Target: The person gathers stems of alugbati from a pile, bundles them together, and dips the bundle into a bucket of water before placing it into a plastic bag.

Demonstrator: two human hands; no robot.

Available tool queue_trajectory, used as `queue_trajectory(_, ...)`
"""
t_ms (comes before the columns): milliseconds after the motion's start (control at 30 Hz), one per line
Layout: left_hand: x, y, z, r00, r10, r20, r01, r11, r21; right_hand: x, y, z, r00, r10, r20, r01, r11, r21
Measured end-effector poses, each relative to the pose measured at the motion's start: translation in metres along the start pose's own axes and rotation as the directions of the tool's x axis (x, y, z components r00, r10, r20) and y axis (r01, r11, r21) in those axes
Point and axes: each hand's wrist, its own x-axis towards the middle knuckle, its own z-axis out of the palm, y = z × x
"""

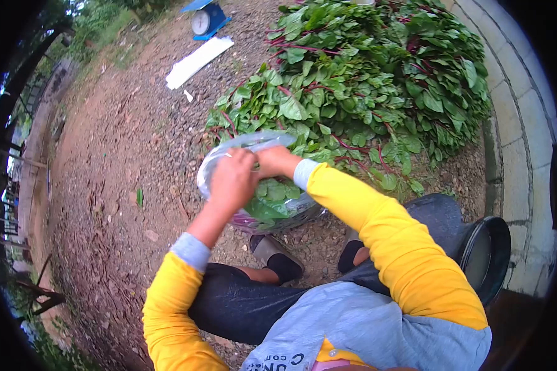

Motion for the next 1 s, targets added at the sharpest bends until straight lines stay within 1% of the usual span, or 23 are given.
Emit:
queue_trajectory(33, -0.005, 0.004, 0.027, 0.999, 0.006, 0.042, -0.004, 0.999, -0.048, -0.001, 0.0, 0.004, 1.0, -0.007, -0.001, 0.007, 0.997, 0.072)
queue_trajectory(67, -0.007, 0.015, 0.039, 0.985, -0.08, 0.15, 0.092, 0.993, -0.074, 0.0, 0.004, 0.009, 1.0, -0.016, -0.003, 0.016, 0.99, 0.143)
queue_trajectory(100, -0.007, 0.015, 0.048, 0.992, -0.069, 0.104, 0.075, 0.996, -0.055, -0.004, 0.004, 0.007, 0.999, 0.007, 0.034, -0.012, 0.991, 0.136)
queue_trajectory(133, -0.007, 0.014, 0.057, 0.997, -0.059, 0.059, 0.061, 0.997, -0.036, -0.004, 0.006, 0.004, 0.997, 0.034, 0.062, -0.04, 0.995, 0.089)
queue_trajectory(200, -0.016, 0.004, 0.079, 0.982, -0.187, 0.018, 0.188, 0.976, -0.11, -0.004, 0.012, 0.0, 0.988, 0.092, 0.126, -0.092, 0.996, -0.004)
queue_trajectory(233, -0.018, 0.003, 0.082, 0.966, -0.258, 0.006, 0.255, 0.955, -0.153, -0.013, 0.02, -0.013, 0.998, -0.056, -0.005, 0.056, 0.987, 0.152)
queue_trajectory(267, -0.02, 0.001, 0.083, 0.965, -0.25, 0.078, 0.256, 0.963, -0.088, -0.02, 0.031, -0.03, 0.985, -0.164, 0.044, 0.147, 0.954, 0.26)
queue_trajectory(300, -0.022, 0.0, 0.08, 0.958, -0.245, 0.15, 0.251, 0.968, -0.023, -0.012, 0.05, -0.039, 0.99, -0.089, 0.106, 0.058, 0.962, 0.266)
queue_trajectory(333, -0.022, -0.001, 0.077, 0.945, -0.244, 0.219, 0.24, 0.97, 0.044, -0.023, 0.058, -0.061, 0.998, 0.034, 0.047, -0.052, 0.866, 0.497)
queue_trajectory(367, -0.022, -0.003, 0.076, 0.947, -0.231, 0.221, 0.224, 0.973, 0.057, -0.015, 0.083, -0.055, 0.98, 0.184, -0.074, -0.084, 0.723, 0.686)
queue_trajectory(400, -0.021, -0.004, 0.076, 0.949, -0.219, 0.225, 0.215, 0.976, 0.042, -0.016, 0.103, -0.055, 0.913, 0.289, -0.286, -0.087, 0.827, 0.556)
queue_trajectory(433, -0.02, -0.005, 0.077, 0.951, -0.207, 0.228, 0.206, 0.978, 0.029, -0.017, 0.124, -0.052, 0.871, 0.383, -0.307, -0.274, 0.899, 0.343)
queue_trajectory(500, -0.019, -0.006, 0.079, 0.954, -0.191, 0.231, 0.188, 0.982, 0.034, -0.024, 0.15, -0.027, 0.896, 0.401, -0.191, -0.39, 0.916, 0.093)
queue_trajectory(533, -0.018, -0.005, 0.078, 0.953, -0.186, 0.238, 0.183, 0.982, 0.035, -0.03, 0.154, -0.015, 0.835, 0.55, 0.017, -0.529, 0.795, 0.298)
queue_trajectory(567, -0.017, -0.005, 0.078, 0.952, -0.183, 0.246, 0.18, 0.983, 0.035, -0.039, 0.155, 0.0, 0.828, 0.551, 0.101, -0.52, 0.69, 0.504)
queue_trajectory(600, -0.017, -0.004, 0.079, 0.95, -0.182, 0.255, 0.179, 0.983, 0.033, -0.048, 0.149, 0.006, 0.827, 0.531, 0.185, -0.499, 0.54, 0.678)
queue_trajectory(700, -0.018, -0.007, 0.083, 0.946, -0.187, 0.265, 0.172, 0.982, 0.079, -0.054, 0.147, 0.009, 0.832, 0.451, 0.323, -0.528, 0.468, 0.708)
queue_trajectory(733, -0.019, -0.007, 0.084, 0.946, -0.189, 0.265, 0.167, 0.981, 0.103, -0.052, 0.149, 0.013, 0.846, 0.415, 0.334, -0.517, 0.49, 0.702)
queue_trajectory(800, -0.018, -0.009, 0.087, 0.932, -0.211, 0.295, 0.198, 0.977, 0.075, -0.048, 0.151, 0.009, 0.873, 0.345, 0.345, -0.485, 0.542, 0.687)
queue_trajectory(833, -0.019, -0.011, 0.091, 0.933, -0.21, 0.293, 0.2, 0.978, 0.062, -0.048, 0.15, 0.008, 0.89, 0.331, 0.313, -0.454, 0.579, 0.678)
queue_trajectory(933, -0.019, -0.018, 0.101, 0.937, -0.194, 0.29, 0.196, 0.98, 0.022, -0.046, 0.146, 0.002, 0.889, 0.362, 0.28, -0.448, 0.561, 0.696)
queue_trajectory(967, -0.021, -0.021, 0.103, 0.938, -0.19, 0.29, 0.196, 0.981, 0.009, -0.046, 0.144, 0.001, 0.873, 0.373, 0.315, -0.478, 0.518, 0.71)
queue_trajectory(1000, -0.021, -0.023, 0.104, 0.926, -0.198, 0.322, 0.206, 0.979, 0.011, -0.049, 0.136, -0.009, 0.855, 0.383, 0.349, -0.506, 0.474, 0.72)
